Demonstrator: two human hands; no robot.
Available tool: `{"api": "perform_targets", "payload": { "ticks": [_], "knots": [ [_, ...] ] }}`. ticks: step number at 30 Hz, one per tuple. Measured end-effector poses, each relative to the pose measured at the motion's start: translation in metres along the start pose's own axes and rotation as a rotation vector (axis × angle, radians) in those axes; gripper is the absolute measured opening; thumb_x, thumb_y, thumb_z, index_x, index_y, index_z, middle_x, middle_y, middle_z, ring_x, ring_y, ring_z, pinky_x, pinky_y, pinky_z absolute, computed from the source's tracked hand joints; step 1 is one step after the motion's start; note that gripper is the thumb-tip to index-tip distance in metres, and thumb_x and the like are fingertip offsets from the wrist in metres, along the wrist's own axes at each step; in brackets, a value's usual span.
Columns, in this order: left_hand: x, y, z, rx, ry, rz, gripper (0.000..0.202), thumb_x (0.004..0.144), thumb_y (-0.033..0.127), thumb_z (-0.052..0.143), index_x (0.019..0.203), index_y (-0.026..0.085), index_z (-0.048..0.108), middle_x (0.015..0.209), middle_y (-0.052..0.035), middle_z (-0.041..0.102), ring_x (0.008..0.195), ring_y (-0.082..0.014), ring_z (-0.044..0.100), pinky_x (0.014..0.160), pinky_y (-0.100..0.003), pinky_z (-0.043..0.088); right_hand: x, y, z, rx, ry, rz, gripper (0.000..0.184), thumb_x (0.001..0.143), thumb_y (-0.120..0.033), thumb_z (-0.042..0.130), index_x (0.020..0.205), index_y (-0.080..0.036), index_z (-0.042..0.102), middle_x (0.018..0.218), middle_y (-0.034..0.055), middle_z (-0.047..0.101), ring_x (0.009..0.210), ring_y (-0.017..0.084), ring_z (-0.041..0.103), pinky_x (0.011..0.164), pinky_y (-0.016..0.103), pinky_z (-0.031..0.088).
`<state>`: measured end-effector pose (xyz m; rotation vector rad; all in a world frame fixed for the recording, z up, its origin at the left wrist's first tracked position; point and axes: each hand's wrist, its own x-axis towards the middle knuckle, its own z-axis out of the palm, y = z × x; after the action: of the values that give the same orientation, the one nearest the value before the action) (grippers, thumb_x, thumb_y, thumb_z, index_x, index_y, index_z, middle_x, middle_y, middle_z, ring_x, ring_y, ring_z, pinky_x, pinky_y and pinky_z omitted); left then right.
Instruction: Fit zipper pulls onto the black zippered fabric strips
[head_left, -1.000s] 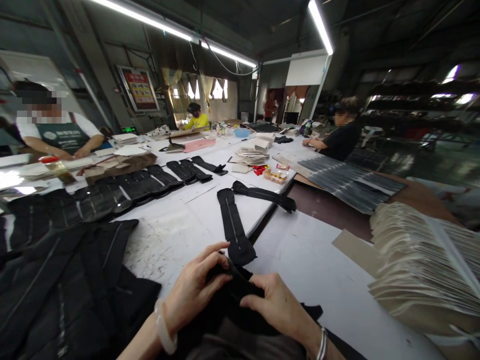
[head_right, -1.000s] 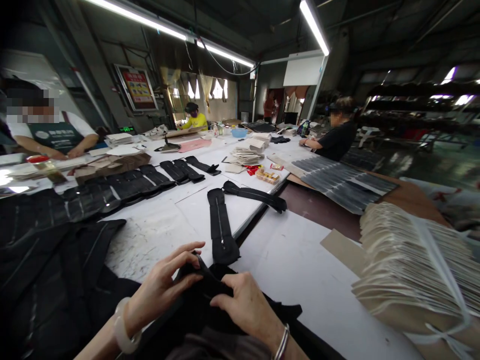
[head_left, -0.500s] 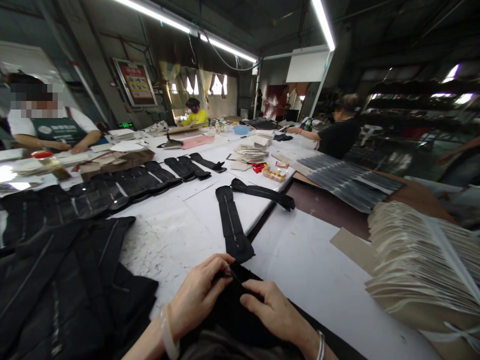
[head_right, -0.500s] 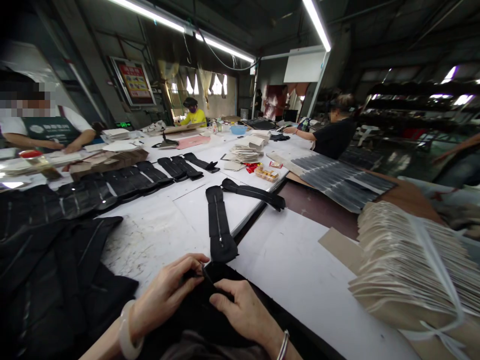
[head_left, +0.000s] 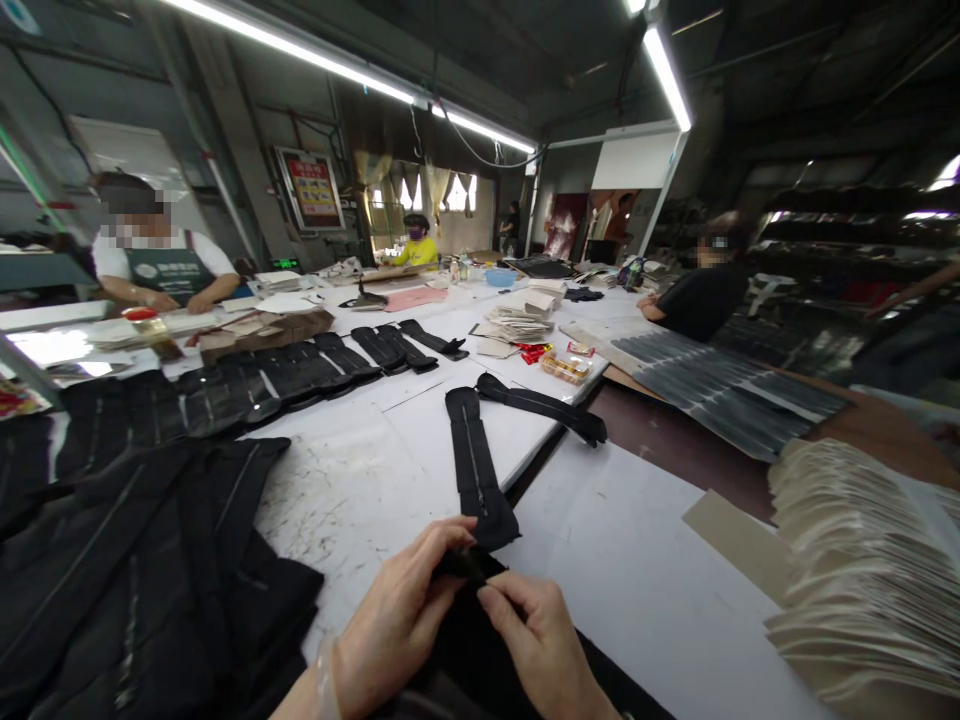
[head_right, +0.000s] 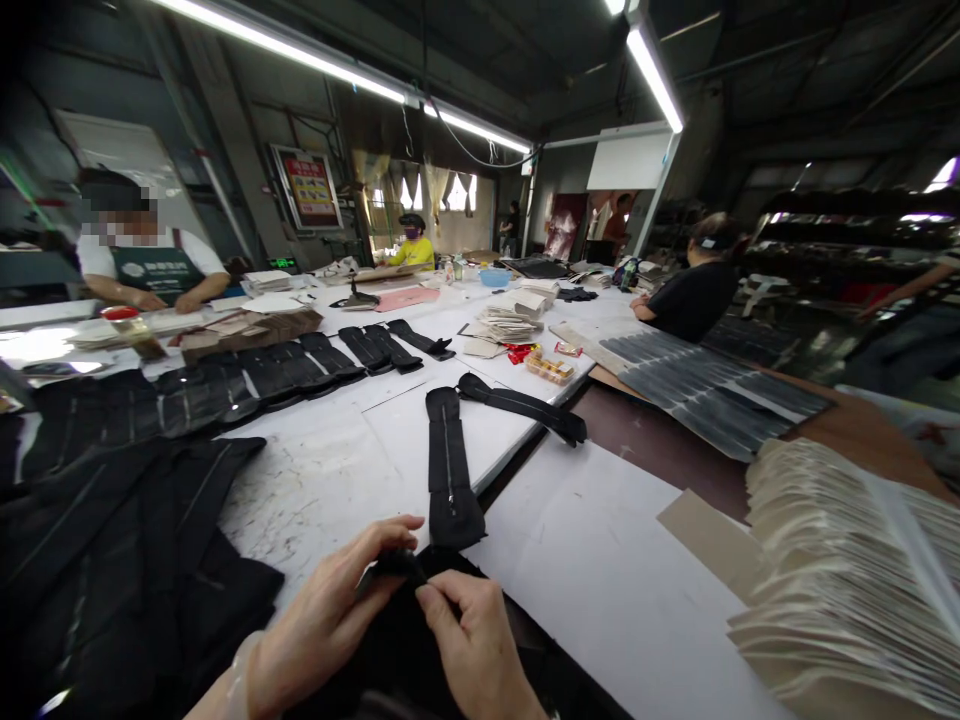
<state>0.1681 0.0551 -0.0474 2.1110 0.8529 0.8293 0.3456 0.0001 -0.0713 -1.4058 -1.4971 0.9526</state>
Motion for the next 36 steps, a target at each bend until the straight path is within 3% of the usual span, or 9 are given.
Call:
{"api": "perform_targets", "payload": {
  "ticks": [4,7,10,13,16,20,25,36],
  "knots": [
    [-0.002,-0.005,0.000,-0.093,0.057,-0.211,0.045,0.086,0.020,0.056,0.130,0.026,0.052,0.133,-0.0076,0.062,0.123,-0.0264,0.056,0.106,-0.039,0.041,-0.004,0.005,-0.001,-0.062,0.035,-0.050,0.040,0.095,-0.042,0.047,0.070,-0.015,0.064,0.060,-0.0011,0.049,0.058,0.013,0.044,0.054,0.023,0.036],
    [-0.003,-0.007,0.003,-0.365,0.034,-0.381,0.032,0.082,0.030,0.064,0.113,0.020,0.064,0.111,-0.0084,0.072,0.107,-0.0279,0.063,0.095,-0.037,0.046,-0.005,0.008,-0.002,-0.099,0.041,-0.084,0.039,0.095,-0.039,0.047,0.070,-0.015,0.064,0.058,-0.0011,0.051,0.056,0.012,0.047,0.052,0.022,0.037],
    [-0.002,-0.005,0.005,-0.673,0.021,-0.467,0.027,0.075,0.035,0.071,0.094,0.017,0.068,0.087,-0.0042,0.072,0.082,-0.0211,0.064,0.076,-0.030,0.049,-0.003,0.009,-0.002,-0.135,0.074,-0.183,0.031,0.095,-0.032,0.049,0.073,-0.017,0.065,0.062,-0.0001,0.059,0.058,0.013,0.055,0.053,0.020,0.043],
    [-0.002,-0.002,0.006,-0.810,0.043,-0.503,0.027,0.070,0.034,0.077,0.087,0.015,0.067,0.078,-0.0006,0.068,0.072,-0.0156,0.059,0.070,-0.026,0.045,0.001,0.010,0.001,-0.204,0.197,-0.445,0.016,0.094,-0.020,0.051,0.098,-0.018,0.066,0.082,0.0041,0.069,0.071,0.016,0.066,0.063,0.021,0.054],
    [-0.001,0.000,0.006,-0.844,0.058,-0.507,0.026,0.068,0.032,0.079,0.085,0.015,0.067,0.077,0.0000,0.066,0.071,-0.0144,0.056,0.070,-0.025,0.044,0.006,0.009,-0.001,-0.396,0.330,-0.821,0.032,0.091,-0.008,0.051,0.122,-0.014,0.059,0.099,0.0119,0.069,0.089,0.019,0.068,0.075,0.026,0.058],
    [0.000,0.001,0.005,-0.849,0.072,-0.501,0.019,0.067,0.024,0.076,0.081,0.015,0.068,0.075,0.0005,0.065,0.071,-0.0143,0.055,0.071,-0.026,0.043,0.013,-0.001,-0.011,-0.759,0.250,-1.191,0.030,0.091,-0.006,0.052,0.117,-0.011,0.065,0.095,0.0132,0.069,0.095,0.024,0.066,0.082,0.040,0.058],
    [0.000,-0.001,0.004,-0.832,0.076,-0.503,0.017,0.066,0.023,0.076,0.077,0.014,0.066,0.072,0.0008,0.064,0.069,-0.0141,0.054,0.070,-0.026,0.042,0.020,-0.012,-0.021,-0.920,0.120,-1.285,0.033,0.094,-0.007,0.039,0.110,-0.006,0.069,0.092,0.0134,0.070,0.091,0.027,0.065,0.084,0.047,0.055],
    [0.003,0.000,0.003,-0.828,0.057,-0.569,0.033,0.060,0.035,0.083,0.071,0.014,0.062,0.064,0.0027,0.060,0.058,-0.0105,0.048,0.060,-0.025,0.035,0.022,-0.015,-0.019,-0.934,0.158,-1.278,0.034,0.090,-0.002,0.036,0.100,-0.001,0.069,0.088,0.0169,0.069,0.091,0.028,0.063,0.084,0.046,0.053]
  ]
}}
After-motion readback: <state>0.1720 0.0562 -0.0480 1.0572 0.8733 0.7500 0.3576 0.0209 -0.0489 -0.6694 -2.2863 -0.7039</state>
